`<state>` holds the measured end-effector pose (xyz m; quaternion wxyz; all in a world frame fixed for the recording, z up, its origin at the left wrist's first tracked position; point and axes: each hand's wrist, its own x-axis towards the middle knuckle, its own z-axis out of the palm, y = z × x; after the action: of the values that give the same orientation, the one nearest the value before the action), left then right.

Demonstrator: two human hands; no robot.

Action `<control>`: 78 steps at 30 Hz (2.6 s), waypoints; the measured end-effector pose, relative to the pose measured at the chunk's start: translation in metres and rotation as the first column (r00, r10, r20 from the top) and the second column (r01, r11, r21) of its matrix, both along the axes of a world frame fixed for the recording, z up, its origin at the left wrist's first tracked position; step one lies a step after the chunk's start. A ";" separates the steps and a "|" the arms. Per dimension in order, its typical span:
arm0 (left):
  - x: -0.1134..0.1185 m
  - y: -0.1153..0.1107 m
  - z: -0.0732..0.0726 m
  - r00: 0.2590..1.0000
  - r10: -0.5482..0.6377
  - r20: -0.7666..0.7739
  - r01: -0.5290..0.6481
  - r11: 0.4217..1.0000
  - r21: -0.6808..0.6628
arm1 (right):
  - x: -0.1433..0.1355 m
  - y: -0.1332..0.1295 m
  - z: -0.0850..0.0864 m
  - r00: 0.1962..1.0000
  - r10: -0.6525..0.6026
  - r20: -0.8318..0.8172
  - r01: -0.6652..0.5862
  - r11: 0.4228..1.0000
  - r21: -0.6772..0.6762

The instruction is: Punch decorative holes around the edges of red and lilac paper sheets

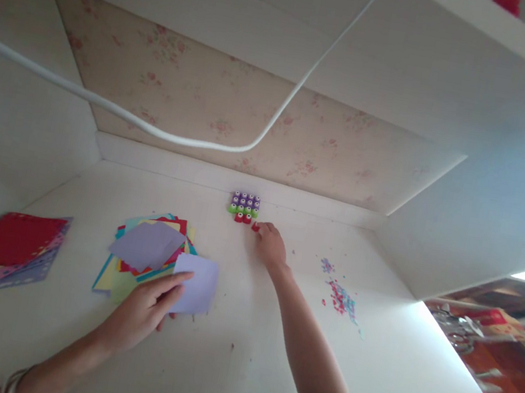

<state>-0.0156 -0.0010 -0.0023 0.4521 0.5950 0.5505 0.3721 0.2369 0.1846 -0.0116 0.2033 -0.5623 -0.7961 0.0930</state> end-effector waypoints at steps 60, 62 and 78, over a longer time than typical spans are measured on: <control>0.012 0.026 -0.011 0.985 0.141 0.098 -0.125 0.979 -0.161 | -0.030 -0.111 -0.021 0.547 -0.264 -0.794 -0.173 0.893 -0.415; 0.013 0.026 -0.010 0.985 0.137 0.101 -0.120 0.979 -0.163 | -0.030 -0.111 -0.022 0.552 -0.264 -0.791 -0.168 0.894 -0.415; 0.013 0.026 -0.007 0.986 0.137 0.095 -0.121 0.980 -0.155 | -0.031 -0.110 -0.021 0.577 -0.195 -0.793 -0.160 0.925 -0.344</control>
<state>-0.0028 0.0245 -0.0098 0.4984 0.5022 0.5898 0.3893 0.2055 0.0743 -0.0326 0.4346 -0.4919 -0.5728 0.4909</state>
